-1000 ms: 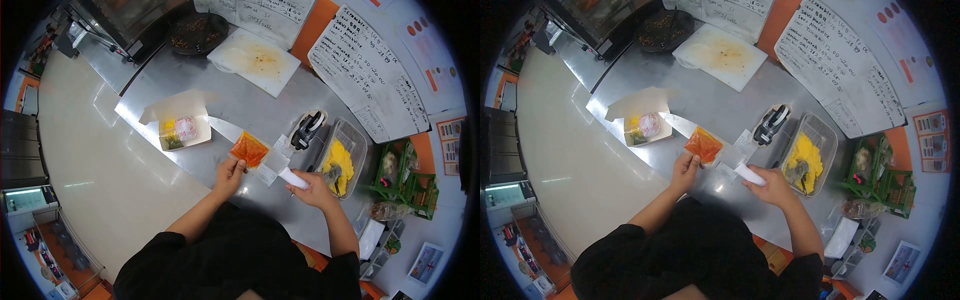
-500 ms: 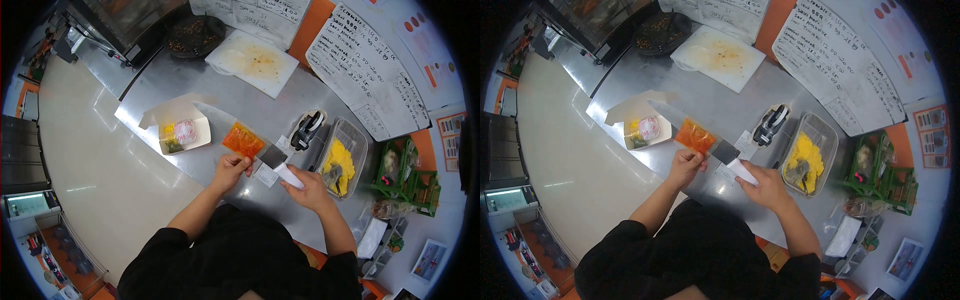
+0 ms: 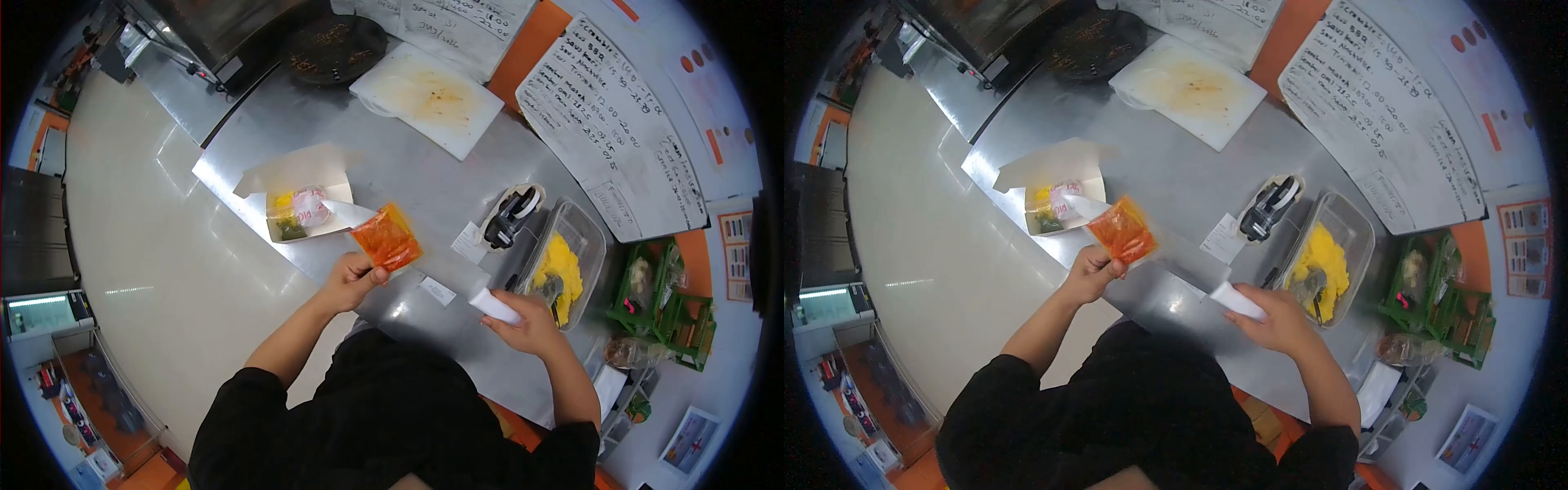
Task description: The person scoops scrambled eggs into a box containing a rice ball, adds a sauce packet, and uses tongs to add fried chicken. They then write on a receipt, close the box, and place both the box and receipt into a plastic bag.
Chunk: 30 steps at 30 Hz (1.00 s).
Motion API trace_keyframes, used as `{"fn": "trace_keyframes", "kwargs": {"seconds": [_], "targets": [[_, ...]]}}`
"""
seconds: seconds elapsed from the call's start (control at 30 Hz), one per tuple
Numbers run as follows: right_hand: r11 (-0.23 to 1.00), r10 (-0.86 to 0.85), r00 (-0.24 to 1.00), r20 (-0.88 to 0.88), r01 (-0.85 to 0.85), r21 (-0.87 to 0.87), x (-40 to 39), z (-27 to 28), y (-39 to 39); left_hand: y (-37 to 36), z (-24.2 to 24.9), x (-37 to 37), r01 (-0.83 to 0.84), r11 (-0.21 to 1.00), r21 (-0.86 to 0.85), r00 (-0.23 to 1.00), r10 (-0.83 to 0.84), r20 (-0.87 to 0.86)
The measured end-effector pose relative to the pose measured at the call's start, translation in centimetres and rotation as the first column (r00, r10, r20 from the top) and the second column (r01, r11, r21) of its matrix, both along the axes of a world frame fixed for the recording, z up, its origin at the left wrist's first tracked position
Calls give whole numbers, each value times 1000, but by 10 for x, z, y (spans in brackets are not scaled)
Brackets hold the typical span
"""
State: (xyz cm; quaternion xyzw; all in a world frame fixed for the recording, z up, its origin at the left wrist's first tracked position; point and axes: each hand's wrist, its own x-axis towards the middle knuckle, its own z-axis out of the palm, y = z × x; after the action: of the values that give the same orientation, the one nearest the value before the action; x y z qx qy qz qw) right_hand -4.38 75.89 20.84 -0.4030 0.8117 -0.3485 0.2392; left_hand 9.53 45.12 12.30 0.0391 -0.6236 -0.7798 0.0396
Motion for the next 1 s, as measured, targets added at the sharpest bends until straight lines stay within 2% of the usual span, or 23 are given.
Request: {"fn": "trace_keyframes", "kwargs": {"seconds": [0.1,0.2,0.3,0.4,0.5,0.6,0.67,0.7,0.77,0.83,0.9,0.97,1.0], "targets": [[999,-28,999,20,28,23,7,-3,10,1,-7,12,43,998,-42,997,-40,73],[999,-45,998,51,46,-22,15,-10,-1,30,-11,9,14,999,44,998,-16,66],[997,-38,998,52,42,-68,14,-19,-24,56,-16,6,-15,1000,6,1000,15,1],[1000,-11,992,125,14,-23,10,-8,-38,61,-19,9,-52,999,4,999,52,-3],[998,64,997,-37,-65,-5,2,-4,-26,36,-23,22,-4,997,-76,1000,5,16],[995,-100,989,-109,99,-8,-5,-20,19,6,-35,52,143,946,-292,988,-152,-7],[874,-465,885,-25,455,-168,-30,-25,50,-5,-32,80,210,939,-273,976,-185,113],[843,-528,849,9,525,-117,-35,-12,46,-7,-32,90,245,934,-261,964,-207,164],[751,-658,750,68,660,-6,-46,24,30,-3,-32,106,155,978,-139,959,-115,259],[779,-624,779,61,626,-31,-57,5,6,-1,-33,110,99,990,-99,954,-66,294],[795,-591,754,288,604,51,-63,-11,-45,-2,-33,109,69,989,-130,965,-33,260],[803,-559,758,338,596,-10,-72,-60,-90,5,-31,102,-12,994,-109,986,30,164],[773,-605,718,344,633,39,-81,-86,-112,6,-29,97,-48,994,-94,992,59,111]]}}
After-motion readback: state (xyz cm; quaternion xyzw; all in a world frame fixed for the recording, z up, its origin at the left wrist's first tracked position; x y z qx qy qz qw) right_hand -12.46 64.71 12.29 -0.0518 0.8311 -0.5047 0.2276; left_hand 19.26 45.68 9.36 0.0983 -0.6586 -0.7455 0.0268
